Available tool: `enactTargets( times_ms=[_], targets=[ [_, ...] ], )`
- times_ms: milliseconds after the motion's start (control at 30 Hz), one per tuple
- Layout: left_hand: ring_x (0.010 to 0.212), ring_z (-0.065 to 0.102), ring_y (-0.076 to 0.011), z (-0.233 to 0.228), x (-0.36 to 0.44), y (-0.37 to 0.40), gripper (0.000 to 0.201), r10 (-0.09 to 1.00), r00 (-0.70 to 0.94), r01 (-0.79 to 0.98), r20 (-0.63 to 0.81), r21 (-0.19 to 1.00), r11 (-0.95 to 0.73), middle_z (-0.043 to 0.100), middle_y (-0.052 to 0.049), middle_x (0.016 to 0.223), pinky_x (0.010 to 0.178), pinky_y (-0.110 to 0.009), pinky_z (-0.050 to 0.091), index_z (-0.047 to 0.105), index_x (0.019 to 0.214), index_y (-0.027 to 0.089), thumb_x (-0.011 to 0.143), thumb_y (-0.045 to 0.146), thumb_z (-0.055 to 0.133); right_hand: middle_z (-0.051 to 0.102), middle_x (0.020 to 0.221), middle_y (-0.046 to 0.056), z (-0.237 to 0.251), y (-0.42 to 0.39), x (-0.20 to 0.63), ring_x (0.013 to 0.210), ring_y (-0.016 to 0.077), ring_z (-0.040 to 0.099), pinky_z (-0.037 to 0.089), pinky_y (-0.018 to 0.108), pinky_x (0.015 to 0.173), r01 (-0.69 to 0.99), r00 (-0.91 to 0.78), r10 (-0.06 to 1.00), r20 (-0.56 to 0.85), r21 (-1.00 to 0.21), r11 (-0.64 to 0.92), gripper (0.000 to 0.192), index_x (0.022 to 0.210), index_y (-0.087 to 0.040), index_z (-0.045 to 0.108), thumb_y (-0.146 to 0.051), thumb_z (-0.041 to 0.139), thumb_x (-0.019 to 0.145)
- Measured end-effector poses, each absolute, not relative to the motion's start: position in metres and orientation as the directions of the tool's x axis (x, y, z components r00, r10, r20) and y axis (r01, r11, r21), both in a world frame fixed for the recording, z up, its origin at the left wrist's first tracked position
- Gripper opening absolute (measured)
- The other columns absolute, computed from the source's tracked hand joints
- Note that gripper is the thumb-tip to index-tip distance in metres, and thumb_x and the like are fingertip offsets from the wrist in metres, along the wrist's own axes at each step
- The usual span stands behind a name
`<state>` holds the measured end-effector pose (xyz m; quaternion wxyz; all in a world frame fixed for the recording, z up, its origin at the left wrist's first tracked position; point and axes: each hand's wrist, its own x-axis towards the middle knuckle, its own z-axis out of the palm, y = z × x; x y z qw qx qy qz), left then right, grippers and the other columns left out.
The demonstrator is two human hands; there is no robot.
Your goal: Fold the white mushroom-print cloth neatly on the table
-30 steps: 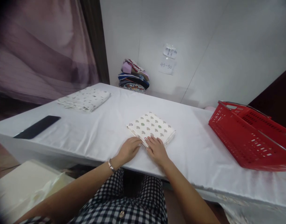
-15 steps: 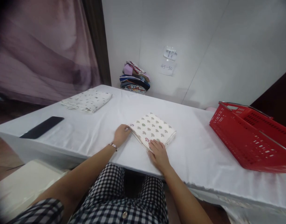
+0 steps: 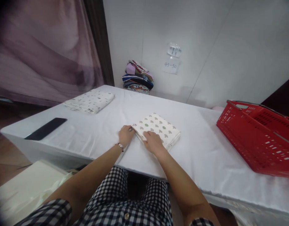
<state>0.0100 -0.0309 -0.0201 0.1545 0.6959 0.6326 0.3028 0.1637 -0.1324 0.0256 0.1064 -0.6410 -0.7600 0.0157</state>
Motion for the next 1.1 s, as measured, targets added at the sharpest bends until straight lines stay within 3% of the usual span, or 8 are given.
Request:
enactTargets(
  times_ms=[167,300,400,533,667,833,1100],
  targets=[
    [0.098,0.054,-0.0243,-0.022,0.013,-0.027,0.018,0.976,0.013,0.796,0.217,0.588,-0.142,0.063,-0.008,0.099,0.082,-0.036,0.037,0.067,0.084,0.023,0.077,0.029,0.052,0.06,0.114,0.007,0.025,-0.121,0.168,0.103,0.0248,0.053,0.04,0.034,0.081,0.975,-0.15,0.981,0.12,-0.146,0.167,0.03,0.113,-0.025,0.057,-0.029,0.047,0.086],
    [0.098,0.054,-0.0256,-0.023,0.017,-0.022,0.018,0.977,0.006,0.807,0.215,0.576,-0.132,0.063,-0.009,0.097,0.081,-0.038,0.037,0.067,0.079,0.022,0.077,0.031,0.052,0.065,0.103,0.006,0.03,-0.109,0.171,0.097,0.0241,0.057,0.041,0.033,0.079,0.976,-0.118,0.992,0.05,-0.178,0.125,0.031,0.105,-0.025,0.063,-0.043,0.044,0.089],
    [0.097,0.054,-0.0254,-0.024,0.018,-0.02,0.017,0.977,0.003,0.806,0.212,0.578,-0.128,0.062,-0.009,0.094,0.081,-0.038,0.037,0.066,0.075,0.021,0.076,0.03,0.052,0.06,0.12,0.007,0.031,-0.088,0.174,0.111,0.0245,0.052,0.039,0.034,0.09,0.961,-0.112,0.988,0.107,-0.243,0.135,0.041,0.117,-0.024,0.059,-0.049,0.041,0.09],
    [0.095,0.055,-0.0232,-0.024,0.016,-0.02,0.014,0.974,0.014,0.776,0.224,0.612,-0.152,0.062,-0.007,0.09,0.081,-0.036,0.037,0.064,0.071,0.02,0.074,0.03,0.054,0.04,0.143,0.003,0.017,-0.059,0.183,0.134,0.024,0.029,0.025,0.041,0.107,0.936,-0.138,0.985,0.103,-0.311,0.164,0.044,0.131,-0.025,0.049,-0.044,0.039,0.092],
    [0.092,0.055,-0.0196,-0.024,0.007,-0.021,0.013,0.967,0.019,0.709,0.254,0.679,-0.192,0.062,-0.004,0.088,0.082,-0.032,0.039,0.064,0.07,0.02,0.073,0.031,0.056,0.035,0.146,0.001,0.003,-0.048,0.191,0.137,0.0244,0.023,0.019,0.047,0.11,0.923,-0.098,0.995,0.015,-0.372,0.096,0.044,0.134,-0.027,0.045,-0.044,0.037,0.094],
    [0.086,0.056,-0.017,-0.025,0.0,-0.02,0.013,0.982,-0.021,0.631,0.186,0.764,-0.131,0.062,-0.003,0.09,0.08,-0.029,0.041,0.066,0.072,0.021,0.074,0.028,0.055,0.034,0.147,0.0,0.003,-0.049,0.193,0.138,0.023,0.023,0.018,0.044,0.112,0.912,-0.112,0.994,-0.015,-0.398,0.096,0.046,0.135,-0.026,0.043,-0.043,0.039,0.093],
    [0.093,0.054,-0.0212,-0.024,0.008,-0.024,0.018,0.971,0.024,0.753,0.237,0.635,-0.173,0.061,-0.004,0.093,0.081,-0.033,0.038,0.067,0.083,0.025,0.077,0.037,0.056,0.03,0.149,0.004,0.014,-0.036,0.183,0.139,0.0255,0.02,0.018,0.048,0.11,0.942,-0.158,0.987,0.01,-0.298,0.154,0.048,0.137,-0.027,0.041,-0.045,0.04,0.092]
  ],
)
